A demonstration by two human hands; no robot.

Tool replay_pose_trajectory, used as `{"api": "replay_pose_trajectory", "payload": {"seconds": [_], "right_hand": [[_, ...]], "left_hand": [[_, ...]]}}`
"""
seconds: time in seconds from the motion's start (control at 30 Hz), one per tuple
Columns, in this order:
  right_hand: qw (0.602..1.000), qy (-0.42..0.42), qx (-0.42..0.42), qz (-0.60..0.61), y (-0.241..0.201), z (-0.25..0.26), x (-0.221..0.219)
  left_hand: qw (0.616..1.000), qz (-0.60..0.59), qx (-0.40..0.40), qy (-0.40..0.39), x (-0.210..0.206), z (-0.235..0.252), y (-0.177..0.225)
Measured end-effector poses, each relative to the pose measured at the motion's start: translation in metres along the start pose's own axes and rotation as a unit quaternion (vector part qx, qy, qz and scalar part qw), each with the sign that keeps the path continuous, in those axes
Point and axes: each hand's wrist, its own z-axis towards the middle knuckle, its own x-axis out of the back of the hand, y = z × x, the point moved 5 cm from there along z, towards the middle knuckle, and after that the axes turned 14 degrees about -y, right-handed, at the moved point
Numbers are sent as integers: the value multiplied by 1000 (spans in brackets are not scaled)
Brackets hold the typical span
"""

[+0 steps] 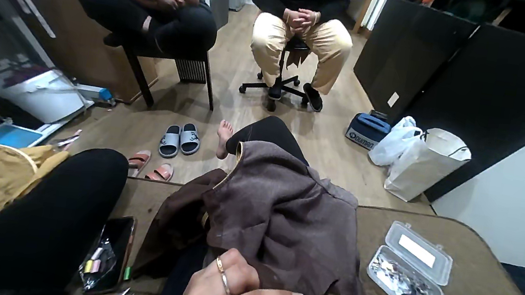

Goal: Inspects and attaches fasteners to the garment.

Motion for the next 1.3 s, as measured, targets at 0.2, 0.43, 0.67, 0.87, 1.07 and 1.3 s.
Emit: {"api": "replay_pose_trajectory", "payload": {"seconds": [0.2,0.43,0.67,0.87,1.07,1.3], "right_hand": [[998,50,-30,-10,9,-1,13],[998,44,-4,-46,-6,-3,19],[998,45,4,-35,-9,-4,15],[999,19,25,-17,-7,-4,4],[998,43,-36,-15,6,-2,9],[998,49,-44,-3,7,1,17]], "left_hand": [[1000,-13,-14,-3,-2,-2,2],[1000,-11,-18,-6,-3,-4,3],[1000,-4,-15,-6,-5,-4,3],[1000,-4,-3,5,-2,-2,1],[1000,-4,-4,3,-1,-2,1],[1000,1,-12,1,0,-2,1]]}}
